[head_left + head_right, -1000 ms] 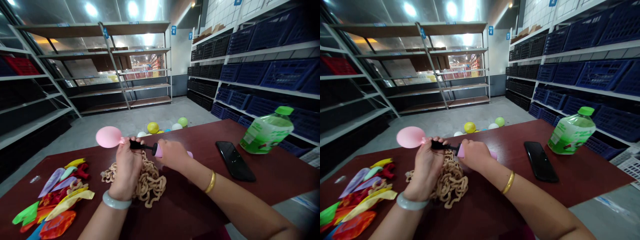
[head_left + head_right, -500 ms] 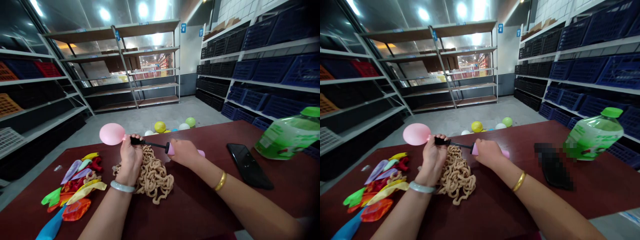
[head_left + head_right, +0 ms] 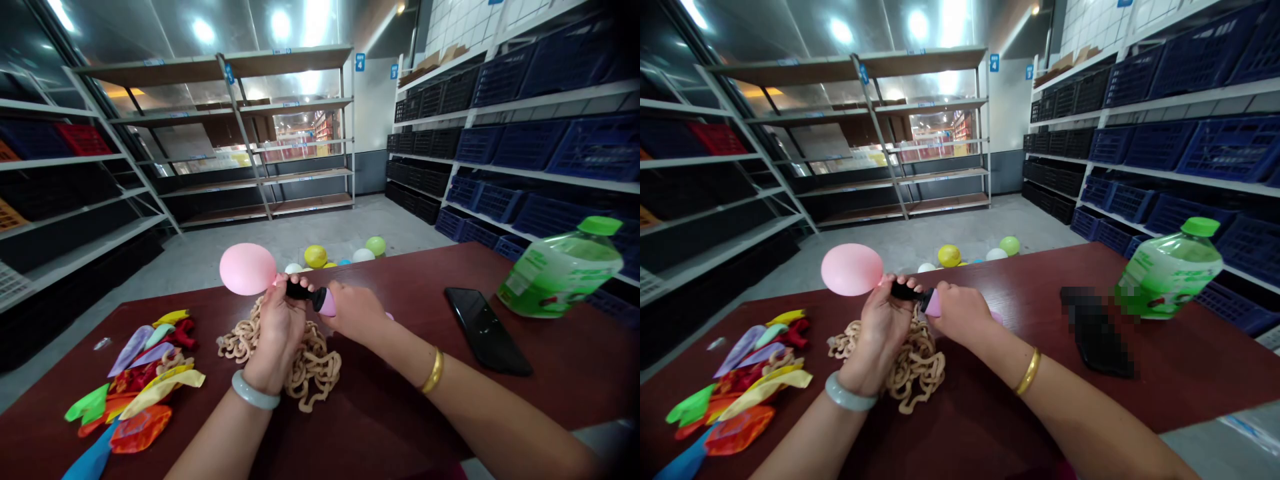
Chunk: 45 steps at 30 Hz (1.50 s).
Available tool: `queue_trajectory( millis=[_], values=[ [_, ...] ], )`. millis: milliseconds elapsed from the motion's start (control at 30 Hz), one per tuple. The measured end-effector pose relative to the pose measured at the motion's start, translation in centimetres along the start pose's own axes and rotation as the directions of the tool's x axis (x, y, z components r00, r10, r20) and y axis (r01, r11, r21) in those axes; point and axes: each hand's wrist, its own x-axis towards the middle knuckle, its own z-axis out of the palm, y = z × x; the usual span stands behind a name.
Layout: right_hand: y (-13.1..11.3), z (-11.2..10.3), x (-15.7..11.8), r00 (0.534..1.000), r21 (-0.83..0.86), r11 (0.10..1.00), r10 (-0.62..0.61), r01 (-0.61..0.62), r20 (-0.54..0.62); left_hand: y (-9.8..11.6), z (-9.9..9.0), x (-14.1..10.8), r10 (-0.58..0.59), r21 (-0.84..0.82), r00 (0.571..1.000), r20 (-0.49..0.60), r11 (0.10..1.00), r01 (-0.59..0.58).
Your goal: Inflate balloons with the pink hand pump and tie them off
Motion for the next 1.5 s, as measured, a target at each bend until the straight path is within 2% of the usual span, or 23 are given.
queue_trajectory(
  millis=[133,267,500,600,667,867,1000,1200,1267,1367,1500],
  values=[
    [0.7,0.1,0.6,0.998,0.039,0.997,0.061,-0.061,0.023,0.5,0.0,0.2,-0.03,-0.022,0.996,0.087,0.999,0.032],
    [1.4,-0.7,0.7,0.994,0.056,0.994,0.092,-0.095,0.05,0.6,0.3,-0.1,-0.073,-0.008,0.985,0.154,0.997,0.075],
    [1.1,-1.2,0.1,0.995,0.097,0.993,0.056,-0.064,0.079,0.5,-0.2,0.0,-0.026,0.085,0.992,0.126,0.996,0.016],
    [1.2,-0.9,0.1,0.997,0.132,0.991,0.019,-0.029,0.076,-0.1,0.3,-0.4,-0.02,0.098,0.991,0.13,0.995,0.007],
    [1.2,-0.9,0.1,0.998,0.137,0.99,0.004,-0.014,0.069,-0.5,0.8,-0.8,-0.015,0.107,0.995,0.095,0.994,0.005],
    [-0.2,-1.0,-0.4,0.998,0.061,0.997,0.053,-0.055,0.031,-1.1,1.9,-1.6,0.083,0.063,0.996,0.036,0.994,-0.085],
    [-0.4,-1.0,-0.4,0.999,0.048,0.998,0.029,-0.031,0.038,0.4,1.3,-0.6,0.082,0.033,0.997,0.004,0.996,-0.082],
    [1.6,-0.7,0.5,0.997,0.032,0.999,-0.042,0.04,0.065,6.0,-1.7,2.7,0.223,0.007,0.972,-0.068,0.975,-0.223],
    [2.3,-0.7,0.8,0.994,0.056,0.997,-0.057,0.052,0.098,7.2,-2.5,3.2,0.248,-0.002,0.966,-0.074,0.968,-0.249],
    [3.2,-0.8,1.1,0.987,0.095,0.994,-0.063,0.05,0.145,7.5,-2.7,3.2,0.248,-0.013,0.968,-0.033,0.969,-0.249],
    [3.4,-1.2,1.0,0.985,0.13,0.99,-0.075,0.055,0.155,6.4,-1.7,2.4,0.248,-0.048,0.967,0.061,0.968,-0.245]
  ],
)
